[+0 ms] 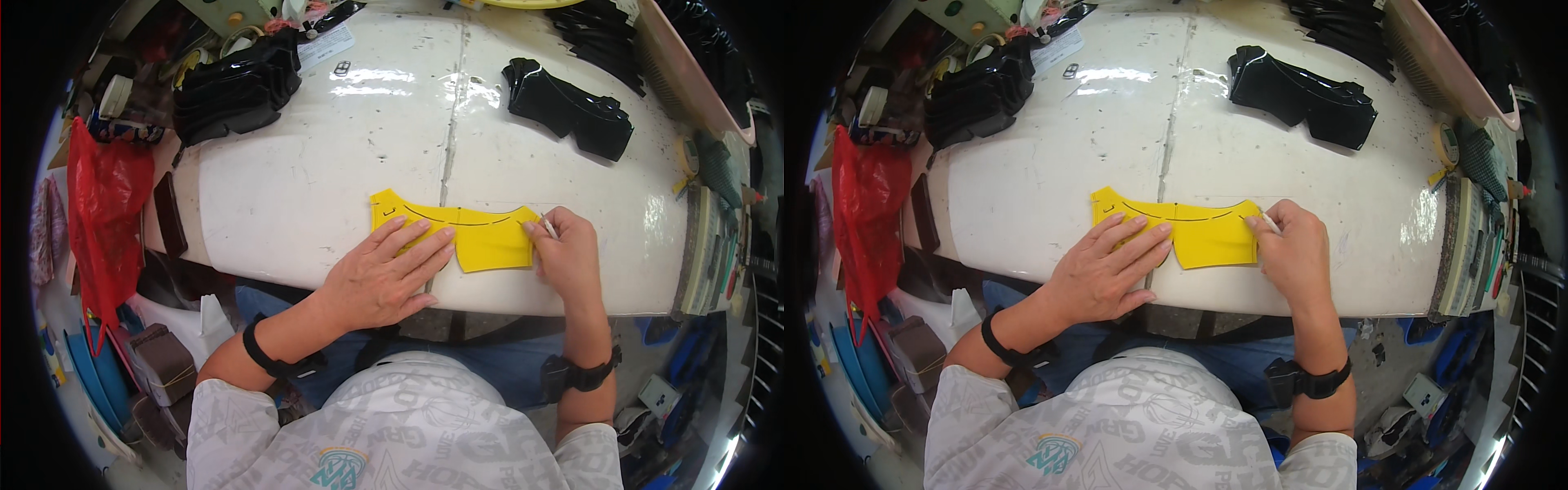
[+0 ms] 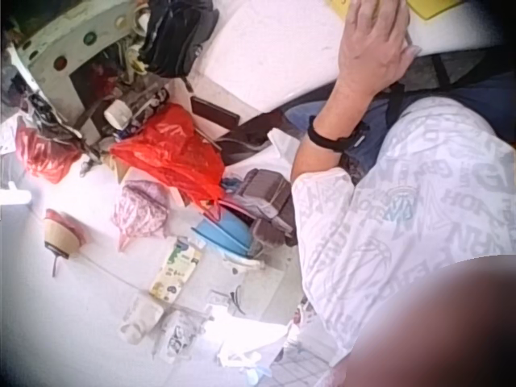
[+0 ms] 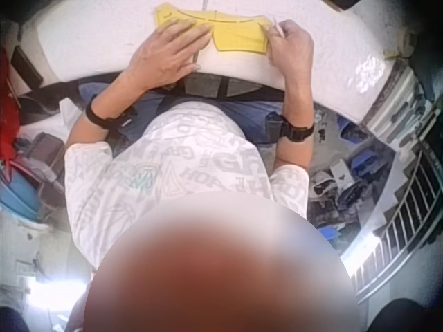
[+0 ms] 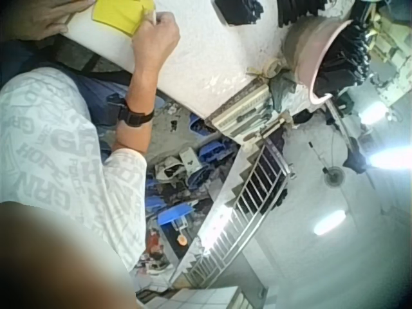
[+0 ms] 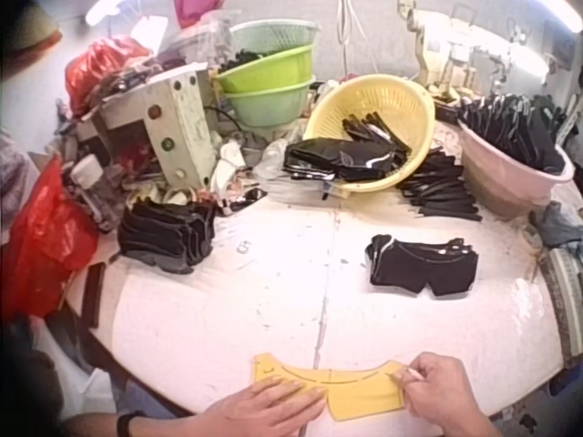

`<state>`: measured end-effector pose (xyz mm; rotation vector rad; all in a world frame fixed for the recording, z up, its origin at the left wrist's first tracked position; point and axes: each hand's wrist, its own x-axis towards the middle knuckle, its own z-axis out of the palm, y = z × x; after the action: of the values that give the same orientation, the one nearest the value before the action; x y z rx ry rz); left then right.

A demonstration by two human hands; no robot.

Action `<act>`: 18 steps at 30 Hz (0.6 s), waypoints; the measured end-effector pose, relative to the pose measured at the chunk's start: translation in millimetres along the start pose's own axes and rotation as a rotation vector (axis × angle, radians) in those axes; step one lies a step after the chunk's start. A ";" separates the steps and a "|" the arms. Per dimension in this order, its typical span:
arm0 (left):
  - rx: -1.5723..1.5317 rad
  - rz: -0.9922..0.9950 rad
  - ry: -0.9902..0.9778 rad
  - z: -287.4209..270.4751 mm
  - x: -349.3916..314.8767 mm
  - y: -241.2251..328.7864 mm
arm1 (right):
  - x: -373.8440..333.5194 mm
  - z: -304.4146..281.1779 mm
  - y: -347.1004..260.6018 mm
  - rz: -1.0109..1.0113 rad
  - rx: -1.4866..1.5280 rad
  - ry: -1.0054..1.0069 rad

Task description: The person is marking and aligning shoe component templates on synthetic leather material at a factory workstation.

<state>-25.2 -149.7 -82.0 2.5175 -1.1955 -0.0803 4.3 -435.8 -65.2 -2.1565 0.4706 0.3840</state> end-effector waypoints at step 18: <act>0.116 -0.060 -0.007 13.5 4.8 15.8 | 0.5 6.1 7.5 -0.022 0.072 0.078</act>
<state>-36.4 -166.4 -88.9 2.6556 -1.1588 -0.0352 0.6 -435.0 -74.1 -2.1106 0.4972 0.2673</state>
